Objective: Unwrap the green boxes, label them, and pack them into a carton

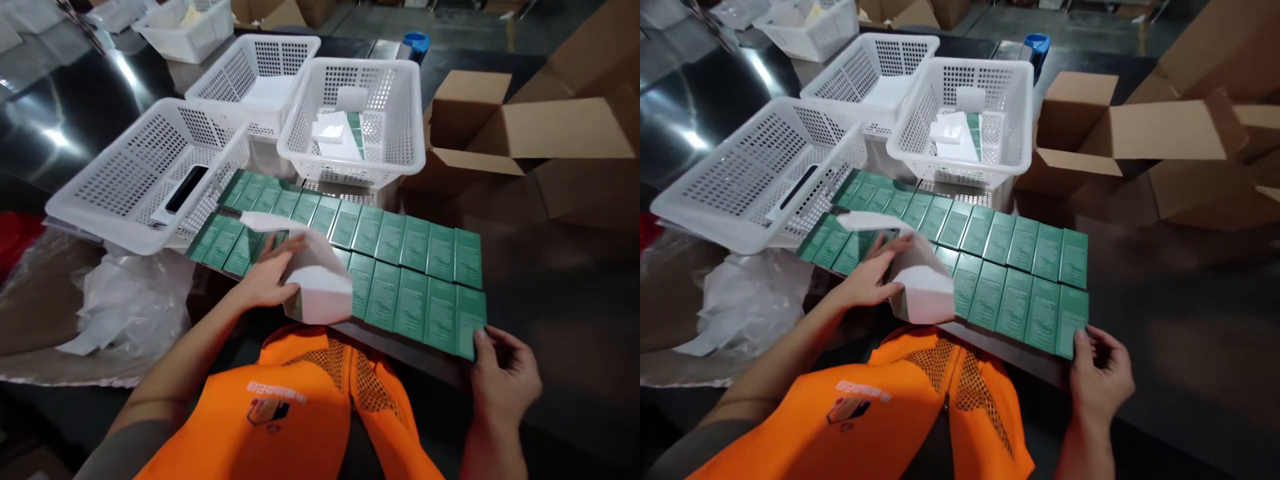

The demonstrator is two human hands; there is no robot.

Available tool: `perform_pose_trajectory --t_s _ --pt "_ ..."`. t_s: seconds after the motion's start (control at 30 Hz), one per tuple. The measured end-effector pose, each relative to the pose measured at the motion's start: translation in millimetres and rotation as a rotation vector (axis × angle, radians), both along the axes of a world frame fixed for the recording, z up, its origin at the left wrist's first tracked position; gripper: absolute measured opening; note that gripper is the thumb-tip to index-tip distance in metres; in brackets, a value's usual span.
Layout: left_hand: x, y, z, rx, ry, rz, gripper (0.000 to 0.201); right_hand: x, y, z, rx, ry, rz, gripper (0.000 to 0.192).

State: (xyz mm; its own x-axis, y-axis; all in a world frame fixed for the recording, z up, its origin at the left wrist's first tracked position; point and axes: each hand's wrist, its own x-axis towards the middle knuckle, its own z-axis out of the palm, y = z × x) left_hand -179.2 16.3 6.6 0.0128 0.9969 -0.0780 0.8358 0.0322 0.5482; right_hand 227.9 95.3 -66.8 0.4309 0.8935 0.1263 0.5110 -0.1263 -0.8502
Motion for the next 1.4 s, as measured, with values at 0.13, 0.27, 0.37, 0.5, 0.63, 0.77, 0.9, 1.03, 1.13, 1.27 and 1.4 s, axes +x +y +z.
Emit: perform_pose_trajectory --t_s 0.13,0.27,0.37,0.5,0.63,0.77,0.9,1.03,1.13,1.27,1.4 --pt "3.8 18.1 11.3 -0.236 0.218 0.005 0.048 -1.3 -2.7 3.1 0.024 0.016 0.023 0.042" --pt "3.9 29.0 9.6 -0.255 0.313 -0.051 0.067 -1.6 -3.5 1.7 0.025 0.032 0.029 0.041" --pt "1.7 37.4 7.2 -0.175 0.372 -0.05 0.091 0.8 -2.9 0.9 0.019 -0.004 0.039 0.042" --pt "3.9 49.4 7.8 -0.059 0.459 -0.077 0.112 -11.2 -12.8 20.0 0.181 -0.45 0.127 0.047" --pt "17.9 58.0 5.9 0.0 0.43 -0.164 0.12 -62.9 -37.3 54.2 0.446 -0.632 0.576 0.055" --pt "30.6 60.4 -2.4 -0.011 0.339 -0.222 0.113 -116.4 -53.3 63.3 0.44 -0.656 1.236 0.048" --pt "28.5 57.5 -9.6 -0.014 0.311 -0.216 0.103 -123.6 -54.8 48.2 0.211 -0.809 1.355 0.056" --pt "22.8 57.2 -11.0 0.039 0.285 -0.166 0.086 -110.3 -56.9 37.6 0.168 -0.83 1.319 0.06" --pt "22.5 61.7 -9.3 0.065 0.307 -0.134 0.063 -107.2 -61.0 35.4 0.169 -0.832 1.308 0.062" --pt "25.3 66.9 -8.8 0.071 0.318 -0.139 0.063 -108.7 -64.3 33.9 0.162 -0.818 1.298 0.061" --pt "26.0 67.7 -12.3 0.054 0.307 -0.089 0.065 -107.7 -63.5 31.8 0.168 -0.804 1.3 0.06"
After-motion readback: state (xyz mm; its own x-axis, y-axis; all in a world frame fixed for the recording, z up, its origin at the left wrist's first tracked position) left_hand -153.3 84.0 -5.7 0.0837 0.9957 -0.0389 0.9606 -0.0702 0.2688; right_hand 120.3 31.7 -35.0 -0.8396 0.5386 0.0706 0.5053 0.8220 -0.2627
